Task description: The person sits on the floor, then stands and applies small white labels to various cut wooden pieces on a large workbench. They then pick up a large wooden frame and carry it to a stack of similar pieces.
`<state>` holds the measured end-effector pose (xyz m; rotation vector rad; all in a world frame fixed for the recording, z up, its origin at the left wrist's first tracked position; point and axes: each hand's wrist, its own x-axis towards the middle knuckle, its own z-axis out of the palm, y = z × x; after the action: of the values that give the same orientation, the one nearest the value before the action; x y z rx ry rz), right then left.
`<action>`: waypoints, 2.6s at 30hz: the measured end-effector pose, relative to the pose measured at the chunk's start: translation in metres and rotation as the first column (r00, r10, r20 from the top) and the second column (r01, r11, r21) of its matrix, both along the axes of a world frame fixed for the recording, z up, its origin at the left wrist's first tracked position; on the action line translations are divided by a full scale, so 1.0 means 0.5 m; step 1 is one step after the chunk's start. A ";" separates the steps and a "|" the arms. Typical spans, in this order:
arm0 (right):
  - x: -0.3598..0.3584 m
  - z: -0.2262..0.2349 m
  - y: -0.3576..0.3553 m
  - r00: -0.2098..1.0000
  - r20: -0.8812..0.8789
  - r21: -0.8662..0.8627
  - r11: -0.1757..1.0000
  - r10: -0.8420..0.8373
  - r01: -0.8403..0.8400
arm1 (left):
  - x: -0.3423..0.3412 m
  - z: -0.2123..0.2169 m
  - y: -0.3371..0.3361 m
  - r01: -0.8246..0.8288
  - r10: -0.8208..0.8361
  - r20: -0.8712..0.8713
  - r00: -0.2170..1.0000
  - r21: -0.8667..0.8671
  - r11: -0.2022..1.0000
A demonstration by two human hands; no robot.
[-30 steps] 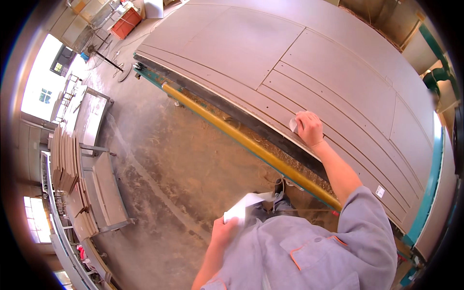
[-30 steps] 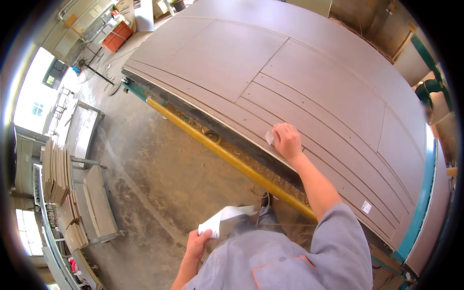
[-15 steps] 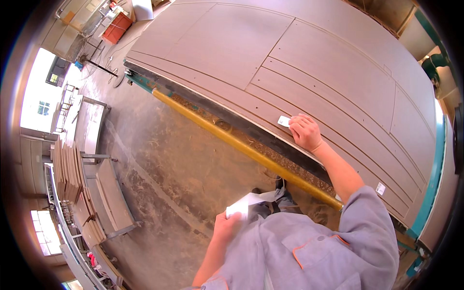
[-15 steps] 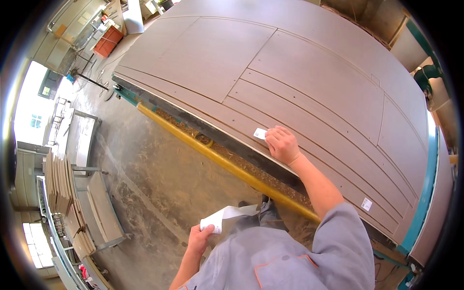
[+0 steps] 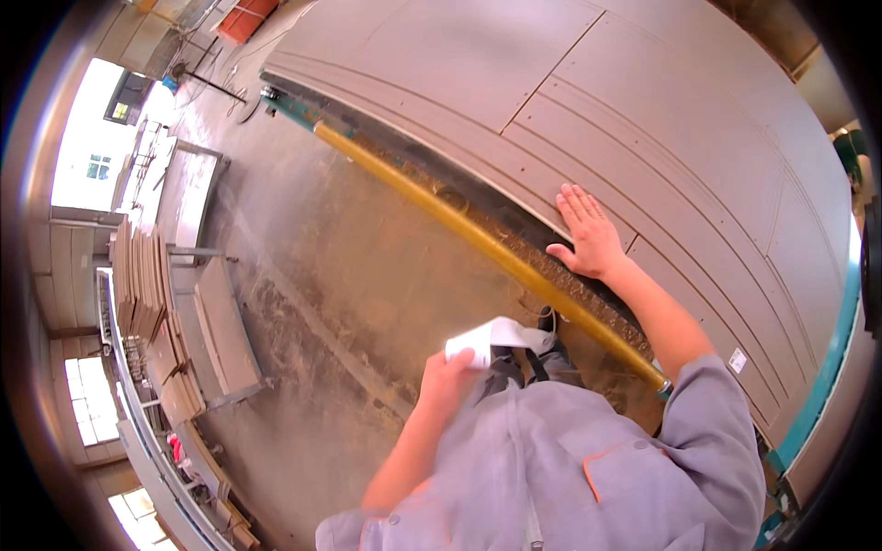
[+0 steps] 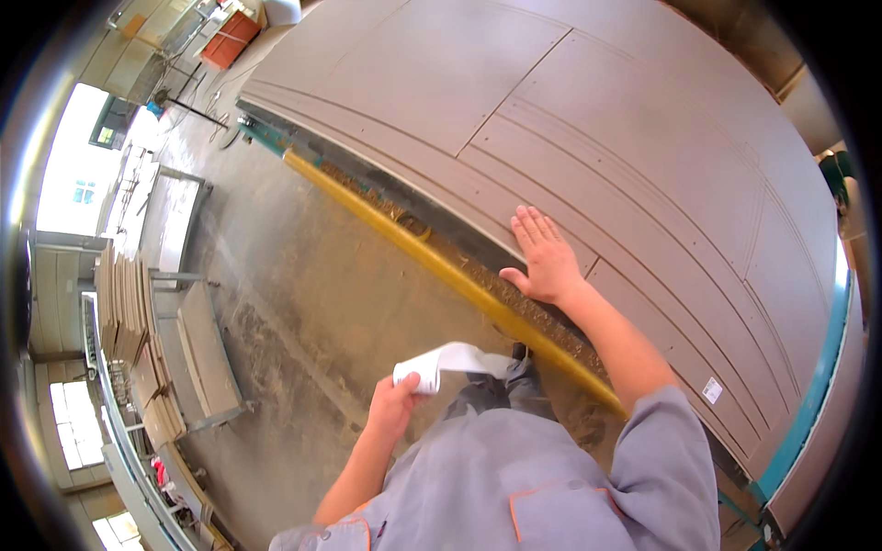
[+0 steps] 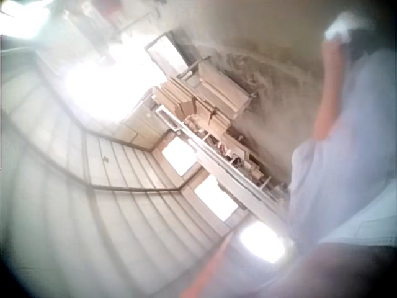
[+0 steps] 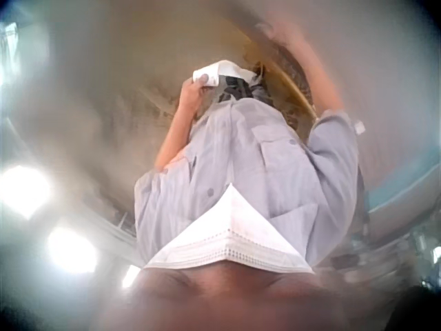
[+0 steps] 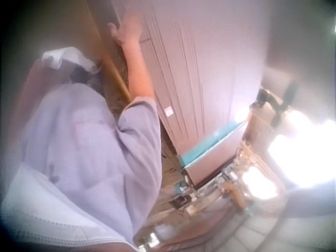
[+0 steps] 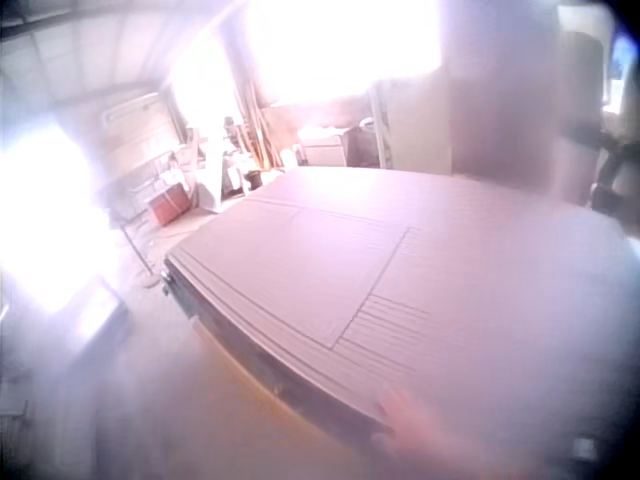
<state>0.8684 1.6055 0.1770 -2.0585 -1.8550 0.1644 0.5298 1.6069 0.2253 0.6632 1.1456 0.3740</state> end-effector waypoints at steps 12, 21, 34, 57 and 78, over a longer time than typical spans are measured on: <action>-0.176 0.152 -0.120 0.886 -0.402 0.403 0.913 0.234 -0.058 | 0.080 0.019 0.020 0.034 -0.042 0.073 0.996 0.102 0.994; -0.188 0.132 -0.185 0.955 -0.230 0.452 0.889 0.188 -0.066 | 0.142 0.017 -0.005 0.278 -0.296 0.159 0.942 0.125 0.952; -0.118 0.110 -0.296 0.858 -0.507 0.326 0.940 0.083 0.103 | 0.233 0.009 -0.044 0.631 -0.611 -0.156 0.776 0.197 0.750; 0.383 -0.010 -0.460 0.816 -0.048 0.483 0.702 -0.576 0.524 | 0.267 -0.001 -0.020 0.585 -0.580 -0.085 0.810 0.178 0.791; 0.176 0.029 -0.468 0.810 -0.166 0.099 0.807 -0.563 0.582 | 0.325 -0.004 0.002 0.408 -0.429 0.070 0.900 0.203 0.890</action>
<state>0.9566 1.3713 0.1917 -2.3341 -1.0583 -0.0016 0.6921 1.6081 0.2230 1.0173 0.8344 0.1437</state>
